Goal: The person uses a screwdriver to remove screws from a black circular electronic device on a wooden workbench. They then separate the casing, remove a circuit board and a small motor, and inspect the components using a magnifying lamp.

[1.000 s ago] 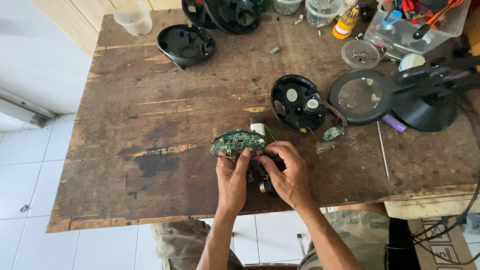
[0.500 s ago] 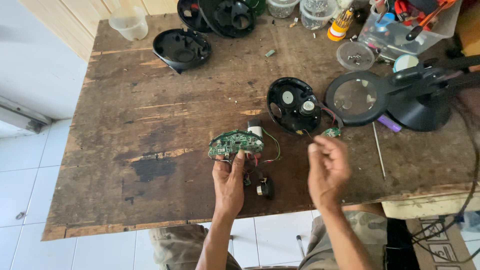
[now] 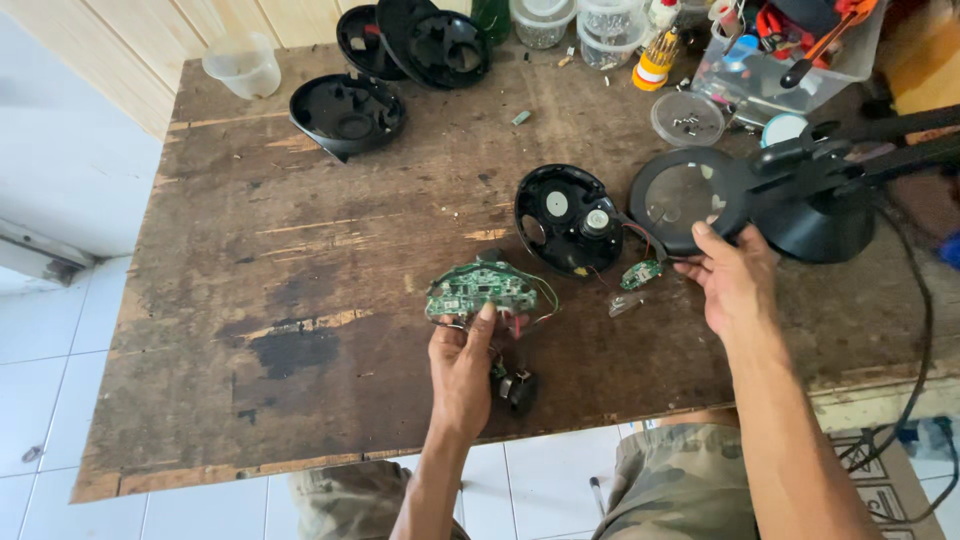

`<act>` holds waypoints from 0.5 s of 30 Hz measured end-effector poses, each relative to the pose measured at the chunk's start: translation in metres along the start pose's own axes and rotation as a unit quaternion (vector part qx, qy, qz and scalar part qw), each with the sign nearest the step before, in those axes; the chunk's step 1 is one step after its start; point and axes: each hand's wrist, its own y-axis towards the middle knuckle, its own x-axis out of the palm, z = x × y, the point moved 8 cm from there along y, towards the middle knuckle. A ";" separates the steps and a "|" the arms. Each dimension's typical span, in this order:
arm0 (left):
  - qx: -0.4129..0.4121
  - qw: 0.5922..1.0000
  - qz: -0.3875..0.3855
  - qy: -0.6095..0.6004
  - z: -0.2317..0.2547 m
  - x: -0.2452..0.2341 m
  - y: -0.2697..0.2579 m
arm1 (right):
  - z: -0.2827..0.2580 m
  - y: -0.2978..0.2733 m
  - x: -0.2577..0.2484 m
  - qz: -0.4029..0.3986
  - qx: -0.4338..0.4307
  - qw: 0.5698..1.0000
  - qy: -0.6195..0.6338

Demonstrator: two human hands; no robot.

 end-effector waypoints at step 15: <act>0.016 0.999 -0.014 -0.032 -0.053 0.025 0.040 | -0.018 -0.050 0.026 -0.101 -0.004 0.985 0.137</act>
